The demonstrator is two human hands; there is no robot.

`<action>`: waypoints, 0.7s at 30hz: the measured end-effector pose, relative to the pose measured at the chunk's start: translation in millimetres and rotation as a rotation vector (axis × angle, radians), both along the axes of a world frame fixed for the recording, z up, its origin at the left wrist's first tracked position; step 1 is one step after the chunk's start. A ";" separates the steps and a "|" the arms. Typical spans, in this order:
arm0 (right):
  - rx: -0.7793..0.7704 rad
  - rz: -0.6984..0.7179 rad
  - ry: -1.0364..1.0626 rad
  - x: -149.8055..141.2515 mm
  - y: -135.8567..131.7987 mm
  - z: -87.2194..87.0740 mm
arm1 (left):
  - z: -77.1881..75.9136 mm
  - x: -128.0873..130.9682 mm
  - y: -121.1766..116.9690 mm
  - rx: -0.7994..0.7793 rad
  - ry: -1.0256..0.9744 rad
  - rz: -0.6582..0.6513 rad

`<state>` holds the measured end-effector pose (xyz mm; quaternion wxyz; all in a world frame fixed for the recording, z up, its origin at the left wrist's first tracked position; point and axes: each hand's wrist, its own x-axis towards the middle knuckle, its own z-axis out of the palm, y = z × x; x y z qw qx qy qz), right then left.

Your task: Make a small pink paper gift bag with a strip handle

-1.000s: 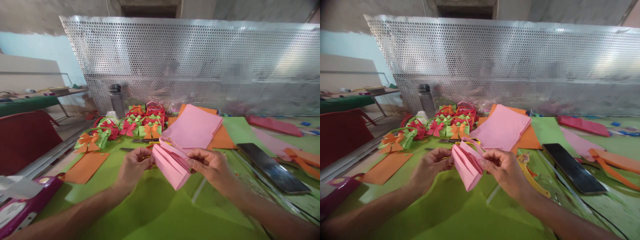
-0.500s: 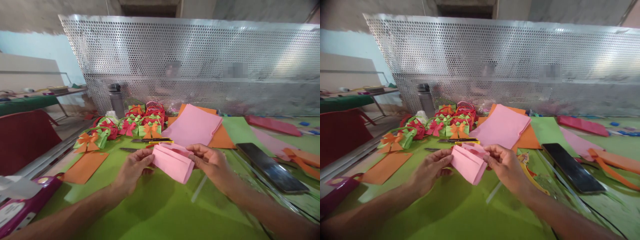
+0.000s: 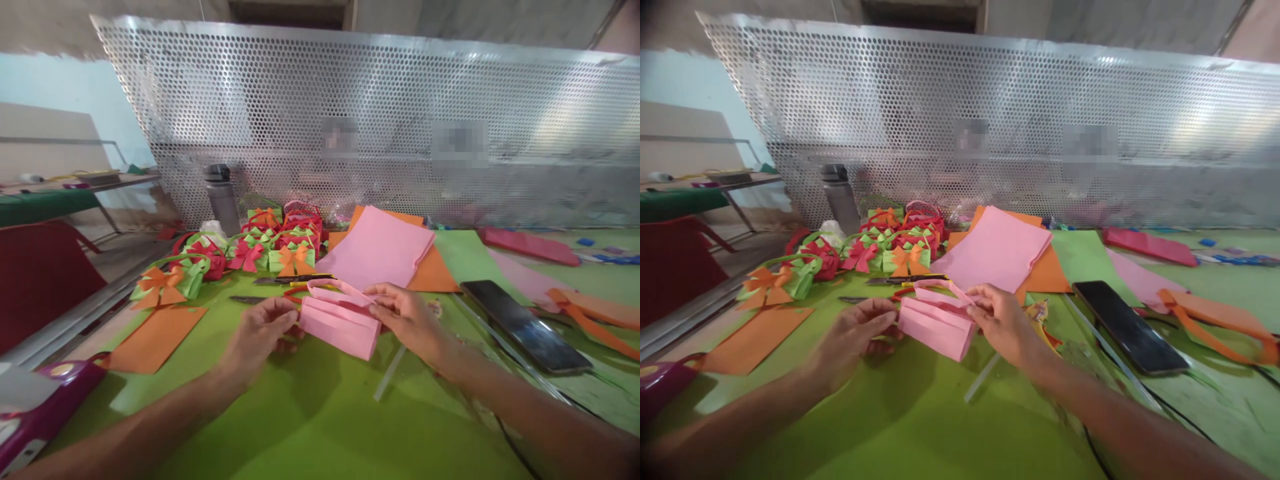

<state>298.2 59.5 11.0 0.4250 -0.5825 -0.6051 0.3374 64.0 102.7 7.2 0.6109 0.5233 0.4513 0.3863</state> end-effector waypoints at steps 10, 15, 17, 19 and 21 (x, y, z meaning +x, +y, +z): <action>0.209 0.011 -0.683 -5.5 -5.3 0.4 | -6.9 -0.8 3.2 0.325 0.200 -0.168; 0.259 -0.030 -0.622 -2.2 -3.0 -1.1 | -9.6 0.2 2.2 0.376 0.240 -0.169; 0.291 -0.065 -0.593 0.4 -2.1 0.2 | -6.8 0.7 1.2 0.404 0.279 -0.144; 0.312 -0.088 -0.531 2.8 -1.5 3.1 | -1.9 0.3 0.7 0.420 0.315 -0.111; 0.296 -0.092 -0.443 4.3 -1.2 6.3 | 2.8 -1.5 1.5 0.423 0.329 -0.065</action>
